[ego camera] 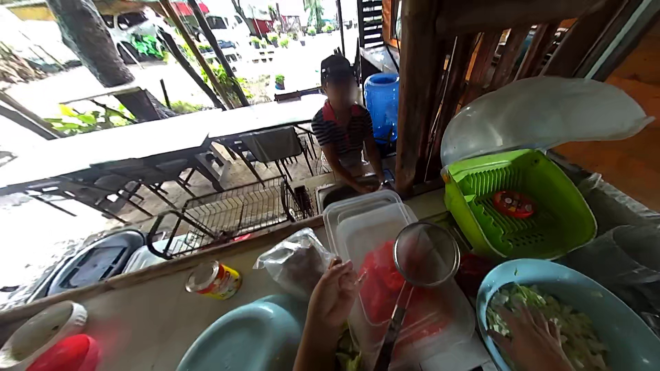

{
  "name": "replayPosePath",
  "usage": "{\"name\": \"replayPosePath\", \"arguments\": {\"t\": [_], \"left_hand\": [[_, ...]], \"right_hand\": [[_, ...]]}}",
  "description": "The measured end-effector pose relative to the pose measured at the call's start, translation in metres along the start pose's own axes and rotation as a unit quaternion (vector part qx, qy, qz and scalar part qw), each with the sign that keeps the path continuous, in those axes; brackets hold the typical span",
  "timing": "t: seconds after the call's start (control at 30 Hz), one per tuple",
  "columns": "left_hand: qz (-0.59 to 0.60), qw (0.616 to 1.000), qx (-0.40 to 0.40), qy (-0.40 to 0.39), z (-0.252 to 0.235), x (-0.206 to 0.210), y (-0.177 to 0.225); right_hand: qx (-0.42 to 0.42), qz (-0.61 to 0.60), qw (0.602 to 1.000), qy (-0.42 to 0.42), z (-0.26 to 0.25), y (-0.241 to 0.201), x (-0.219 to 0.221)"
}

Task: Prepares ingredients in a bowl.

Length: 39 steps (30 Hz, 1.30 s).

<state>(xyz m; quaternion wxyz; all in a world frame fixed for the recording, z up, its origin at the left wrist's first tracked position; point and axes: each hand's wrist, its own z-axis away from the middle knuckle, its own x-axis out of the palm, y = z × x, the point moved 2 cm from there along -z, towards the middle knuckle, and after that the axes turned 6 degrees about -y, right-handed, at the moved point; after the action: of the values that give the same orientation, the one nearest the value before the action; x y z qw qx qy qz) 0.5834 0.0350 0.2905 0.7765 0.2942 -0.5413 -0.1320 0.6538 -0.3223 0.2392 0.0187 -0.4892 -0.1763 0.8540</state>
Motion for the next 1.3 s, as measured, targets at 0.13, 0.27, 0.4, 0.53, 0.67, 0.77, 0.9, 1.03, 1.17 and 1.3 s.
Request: {"name": "replayPosePath", "arguments": {"t": [0.13,0.27,0.4,0.53,0.67,0.77,0.9,1.03,1.17,1.3], "left_hand": [[-0.054,0.995,0.064,0.056,-0.015,0.007,0.019],[-0.054,0.992,0.067,0.088,-0.021,0.016,0.021],[-0.026,0.999,-0.005,0.029,-0.001,0.034,-0.019],[-0.022,0.991,-0.129,-0.025,0.009,0.052,-0.044],[-0.028,0.99,-0.138,0.007,0.012,0.062,-0.042],[-0.03,0.994,-0.104,0.015,0.009,0.073,-0.033],[-0.026,0.996,-0.091,0.003,0.016,0.081,-0.028],[-0.034,0.994,-0.098,-0.016,0.025,0.083,-0.034],[-0.12,0.985,-0.118,-0.022,0.041,0.084,-0.062],[-0.229,0.939,-0.228,-0.118,0.06,0.078,-0.111]], "right_hand": [[-0.012,-0.008,1.0,0.018,0.005,-0.003,0.002],[-0.031,-0.01,0.999,0.033,0.01,0.002,0.008],[0.015,0.015,1.0,-0.013,0.011,0.009,0.014],[0.018,0.004,1.0,-0.005,0.015,0.015,0.004],[0.049,0.005,0.999,0.013,0.02,0.042,0.001],[0.052,-0.01,0.997,0.054,0.017,0.069,-0.011],[0.087,-0.023,0.993,0.074,0.011,0.105,-0.031],[0.135,-0.054,0.988,0.05,-0.011,0.145,-0.038],[0.153,-0.042,0.987,0.013,-0.048,0.156,-0.037],[0.132,-0.031,0.99,-0.021,-0.084,0.143,-0.016]]}}
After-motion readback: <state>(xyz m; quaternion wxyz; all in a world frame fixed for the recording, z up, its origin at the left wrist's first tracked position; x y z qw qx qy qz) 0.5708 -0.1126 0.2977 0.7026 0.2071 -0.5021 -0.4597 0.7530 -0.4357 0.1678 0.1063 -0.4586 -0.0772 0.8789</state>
